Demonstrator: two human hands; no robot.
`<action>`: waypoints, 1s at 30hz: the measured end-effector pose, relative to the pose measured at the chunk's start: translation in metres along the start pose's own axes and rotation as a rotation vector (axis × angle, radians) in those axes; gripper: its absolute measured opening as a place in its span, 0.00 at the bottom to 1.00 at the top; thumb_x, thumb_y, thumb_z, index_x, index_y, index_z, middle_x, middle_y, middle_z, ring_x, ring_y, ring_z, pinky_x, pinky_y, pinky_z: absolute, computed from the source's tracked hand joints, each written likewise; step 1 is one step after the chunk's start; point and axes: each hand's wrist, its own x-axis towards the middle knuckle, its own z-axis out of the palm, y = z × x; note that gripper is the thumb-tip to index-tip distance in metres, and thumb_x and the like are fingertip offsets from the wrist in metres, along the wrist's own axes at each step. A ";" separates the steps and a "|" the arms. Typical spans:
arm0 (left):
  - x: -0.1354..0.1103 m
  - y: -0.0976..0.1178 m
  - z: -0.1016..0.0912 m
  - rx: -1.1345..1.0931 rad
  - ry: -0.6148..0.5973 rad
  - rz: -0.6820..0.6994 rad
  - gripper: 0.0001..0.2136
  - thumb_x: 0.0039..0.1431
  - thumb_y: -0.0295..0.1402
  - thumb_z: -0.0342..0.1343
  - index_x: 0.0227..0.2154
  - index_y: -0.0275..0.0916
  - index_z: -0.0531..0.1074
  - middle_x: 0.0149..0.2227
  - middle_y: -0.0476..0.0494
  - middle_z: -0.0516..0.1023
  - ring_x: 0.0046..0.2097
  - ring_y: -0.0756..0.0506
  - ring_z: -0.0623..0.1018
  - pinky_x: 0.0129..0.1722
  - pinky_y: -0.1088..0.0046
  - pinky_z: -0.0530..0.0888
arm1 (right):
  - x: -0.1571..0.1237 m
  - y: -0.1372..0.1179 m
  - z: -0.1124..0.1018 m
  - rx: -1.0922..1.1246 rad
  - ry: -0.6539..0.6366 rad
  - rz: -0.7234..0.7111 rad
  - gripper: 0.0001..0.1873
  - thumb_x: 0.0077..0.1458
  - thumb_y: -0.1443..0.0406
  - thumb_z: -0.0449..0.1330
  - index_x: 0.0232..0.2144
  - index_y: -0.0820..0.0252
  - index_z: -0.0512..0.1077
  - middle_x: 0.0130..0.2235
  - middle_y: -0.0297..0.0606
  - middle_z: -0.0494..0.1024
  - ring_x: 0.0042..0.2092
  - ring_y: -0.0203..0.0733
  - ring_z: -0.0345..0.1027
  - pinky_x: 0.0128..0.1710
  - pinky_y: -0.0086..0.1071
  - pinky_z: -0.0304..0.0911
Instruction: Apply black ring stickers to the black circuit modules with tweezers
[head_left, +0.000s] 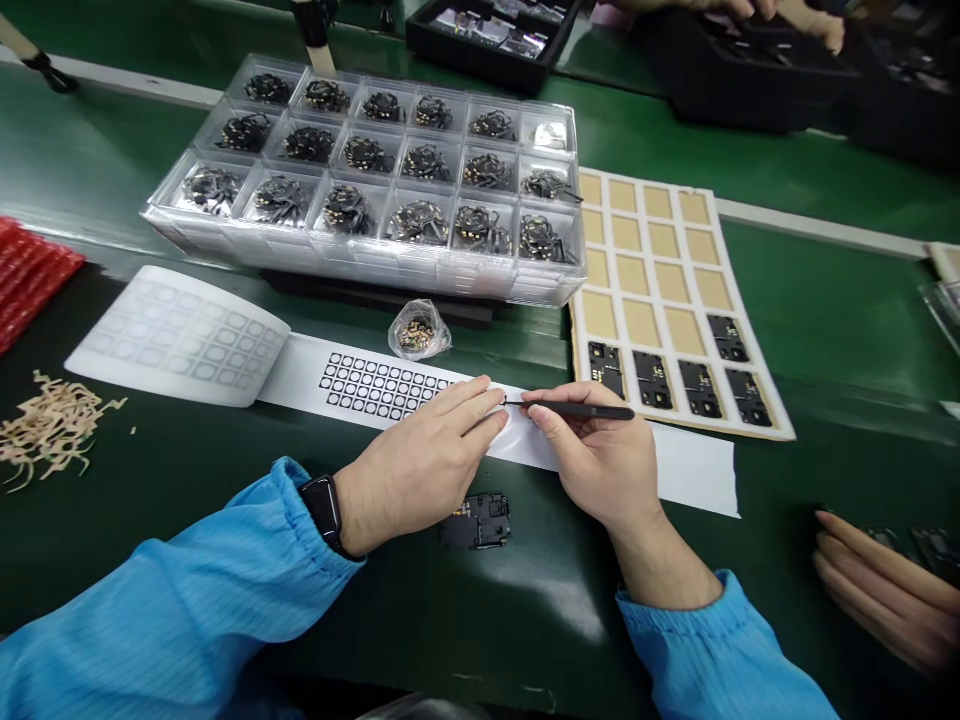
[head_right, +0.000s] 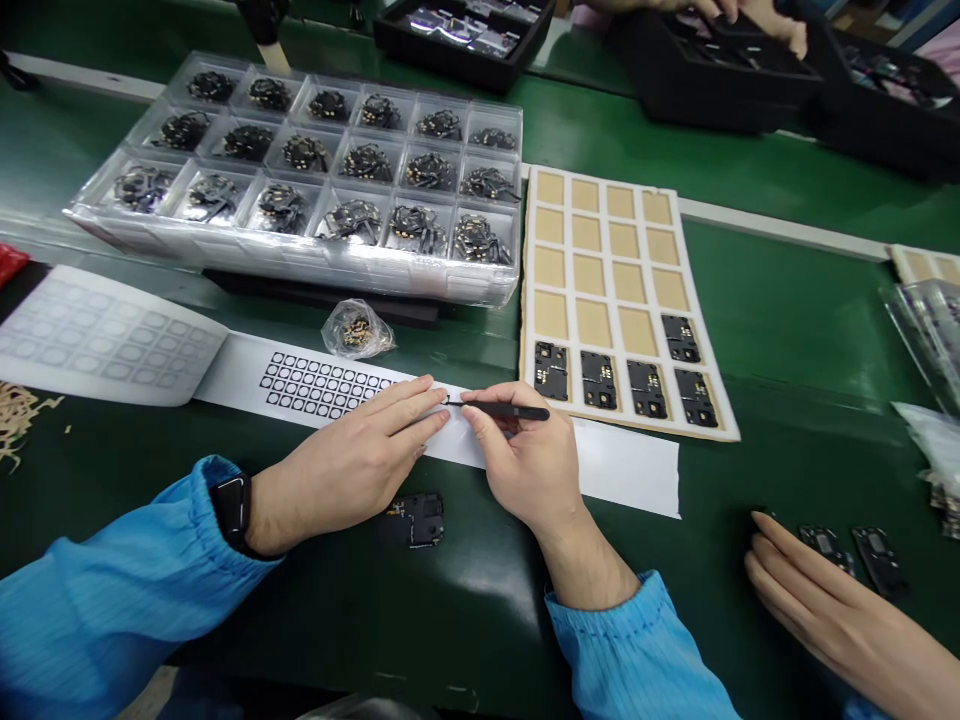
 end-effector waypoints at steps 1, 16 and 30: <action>0.000 0.000 0.000 -0.001 -0.001 -0.001 0.19 0.72 0.24 0.47 0.62 0.29 0.69 0.67 0.28 0.69 0.73 0.32 0.64 0.71 0.45 0.70 | 0.000 0.000 0.000 -0.005 -0.002 -0.003 0.04 0.64 0.63 0.67 0.41 0.56 0.79 0.43 0.41 0.85 0.44 0.46 0.82 0.43 0.39 0.79; 0.001 0.001 -0.002 -0.026 -0.002 -0.039 0.18 0.72 0.25 0.48 0.62 0.30 0.67 0.72 0.24 0.59 0.74 0.30 0.60 0.71 0.43 0.68 | -0.009 -0.012 -0.003 0.173 0.099 -0.055 0.06 0.64 0.69 0.68 0.43 0.56 0.77 0.46 0.41 0.86 0.49 0.48 0.83 0.51 0.44 0.80; -0.022 0.038 -0.031 0.037 -0.095 -0.051 0.10 0.66 0.33 0.60 0.43 0.30 0.76 0.38 0.38 0.76 0.37 0.38 0.77 0.36 0.58 0.79 | -0.026 -0.030 -0.020 0.208 0.048 0.136 0.05 0.60 0.69 0.71 0.38 0.55 0.81 0.38 0.35 0.86 0.38 0.40 0.85 0.38 0.26 0.81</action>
